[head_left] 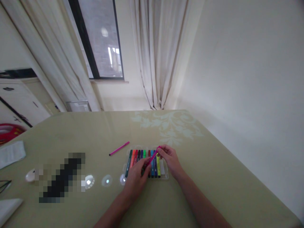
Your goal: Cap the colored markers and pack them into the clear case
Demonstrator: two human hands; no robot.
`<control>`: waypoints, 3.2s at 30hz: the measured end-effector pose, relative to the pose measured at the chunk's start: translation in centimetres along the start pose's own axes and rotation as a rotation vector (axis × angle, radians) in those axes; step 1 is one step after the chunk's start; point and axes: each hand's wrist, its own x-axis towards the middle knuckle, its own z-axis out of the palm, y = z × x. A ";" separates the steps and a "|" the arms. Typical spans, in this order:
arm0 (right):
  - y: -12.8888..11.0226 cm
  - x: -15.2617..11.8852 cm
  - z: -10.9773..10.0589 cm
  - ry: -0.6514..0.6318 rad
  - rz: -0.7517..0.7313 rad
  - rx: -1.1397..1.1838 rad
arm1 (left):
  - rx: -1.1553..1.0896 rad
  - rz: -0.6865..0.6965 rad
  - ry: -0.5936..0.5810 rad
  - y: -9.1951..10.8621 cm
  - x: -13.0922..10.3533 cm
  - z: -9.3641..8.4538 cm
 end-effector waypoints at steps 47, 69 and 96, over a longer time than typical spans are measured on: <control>1.3 0.9 -2.9 0.004 -0.166 -0.825 | 0.527 0.374 -0.232 0.2 -1.0 1.5; -0.4 -0.2 -1.3 0.062 -0.207 -0.531 | 0.171 -0.212 0.386 -4.9 2.7 -6.2; -0.2 0.9 -4.7 -0.060 0.153 -0.176 | 0.563 0.470 -0.282 0.1 -1.2 1.7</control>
